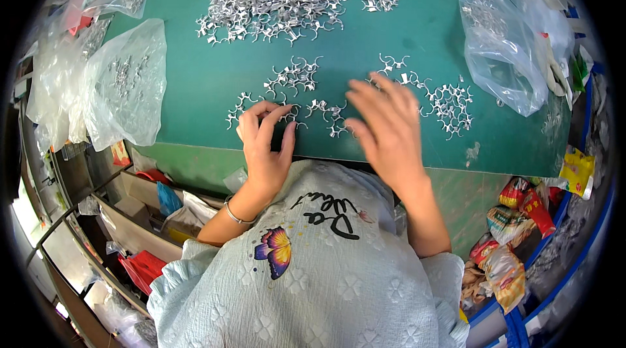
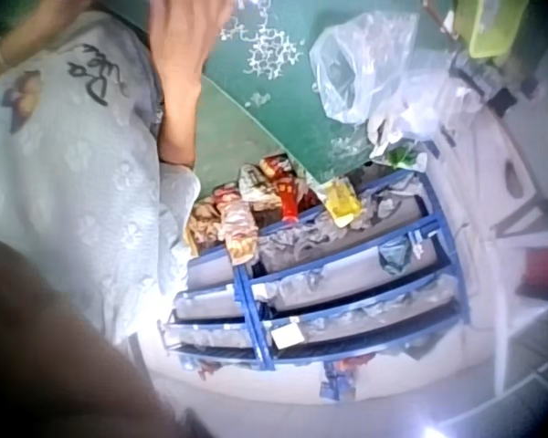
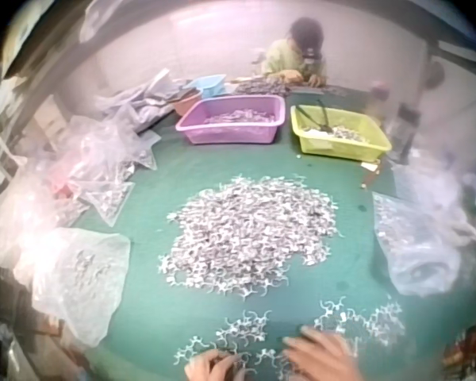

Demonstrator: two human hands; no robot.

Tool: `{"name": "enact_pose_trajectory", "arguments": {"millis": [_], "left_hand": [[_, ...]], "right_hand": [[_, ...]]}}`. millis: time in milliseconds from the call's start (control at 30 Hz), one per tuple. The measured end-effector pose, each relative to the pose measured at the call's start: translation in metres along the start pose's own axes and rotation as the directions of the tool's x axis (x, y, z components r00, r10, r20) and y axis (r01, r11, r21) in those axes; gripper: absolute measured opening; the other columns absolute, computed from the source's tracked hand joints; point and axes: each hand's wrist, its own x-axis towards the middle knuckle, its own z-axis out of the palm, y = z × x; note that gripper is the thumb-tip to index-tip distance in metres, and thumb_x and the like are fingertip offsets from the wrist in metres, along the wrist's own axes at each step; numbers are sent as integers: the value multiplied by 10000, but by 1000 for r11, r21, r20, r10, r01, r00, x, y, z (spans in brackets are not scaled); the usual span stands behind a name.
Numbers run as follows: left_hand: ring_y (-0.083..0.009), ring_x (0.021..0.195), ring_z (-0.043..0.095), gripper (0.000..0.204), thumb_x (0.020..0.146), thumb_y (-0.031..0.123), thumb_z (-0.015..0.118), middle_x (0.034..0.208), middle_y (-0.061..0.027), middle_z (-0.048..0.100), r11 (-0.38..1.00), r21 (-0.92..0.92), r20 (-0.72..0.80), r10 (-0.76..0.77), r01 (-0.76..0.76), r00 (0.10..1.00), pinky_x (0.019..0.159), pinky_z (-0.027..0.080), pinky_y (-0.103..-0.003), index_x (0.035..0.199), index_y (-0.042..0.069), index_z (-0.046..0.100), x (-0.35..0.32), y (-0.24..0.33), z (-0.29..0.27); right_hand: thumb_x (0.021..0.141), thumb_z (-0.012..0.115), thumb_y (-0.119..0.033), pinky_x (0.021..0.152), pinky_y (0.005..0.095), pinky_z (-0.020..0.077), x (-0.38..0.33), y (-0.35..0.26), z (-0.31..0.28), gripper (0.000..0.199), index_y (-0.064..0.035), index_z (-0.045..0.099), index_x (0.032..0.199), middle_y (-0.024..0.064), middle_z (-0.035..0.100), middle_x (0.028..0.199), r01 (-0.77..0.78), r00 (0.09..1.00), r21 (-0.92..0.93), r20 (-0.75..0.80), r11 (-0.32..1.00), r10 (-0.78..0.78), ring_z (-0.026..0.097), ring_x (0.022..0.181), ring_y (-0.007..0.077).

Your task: The person sits at a green workbench and repeatedly picks up small, silver, star-shaped metal components. They manipulate these components by hand, seemingly snapping or connecting them together, and place the resulting clusters back onto the table. The person occasionally gathers the finished clusters into a pile or transfers them into a plastic bag.

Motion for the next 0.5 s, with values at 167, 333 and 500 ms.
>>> {"name": "enact_pose_trajectory", "arguments": {"millis": [167, 333, 500], "left_hand": [[-248, 977, 466, 431, 744, 90, 758, 1125, -75, 520, 998, 60, 60, -19, 15, 998, 884, 318, -394, 1147, 90, 602, -1, -5, -6], [-254, 1019, 465, 442, 739, 109, 771, 1137, -75, 516, 997, 44, 73, -71, 68, 995, 903, 314, -403, 1149, 91, 605, -2, -8, -10], [-259, 1031, 478, 452, 740, 97, 766, 1128, -88, 522, 998, 39, 81, -56, 53, 995, 906, 314, -395, 1160, 84, 600, -3, -11, -9]], "right_hand": [[795, 695, -142, 1040, 485, 310, -2, -10, 8, 286, -26, 650, 1053, 45, 595, 1254, 79, 980, 42, 177, 996, -85, 461, 1268, 292], [792, 696, -107, 1012, 476, 335, -8, 3, 6, 202, -22, 673, 974, 60, 627, 1167, 6, 999, -71, -34, 997, -9, 504, 1200, 299], [796, 688, -79, 982, 463, 358, -8, -4, 13, 176, -21, 678, 961, 70, 640, 1121, -71, 984, -121, -168, 990, 50, 533, 1143, 290]]}}
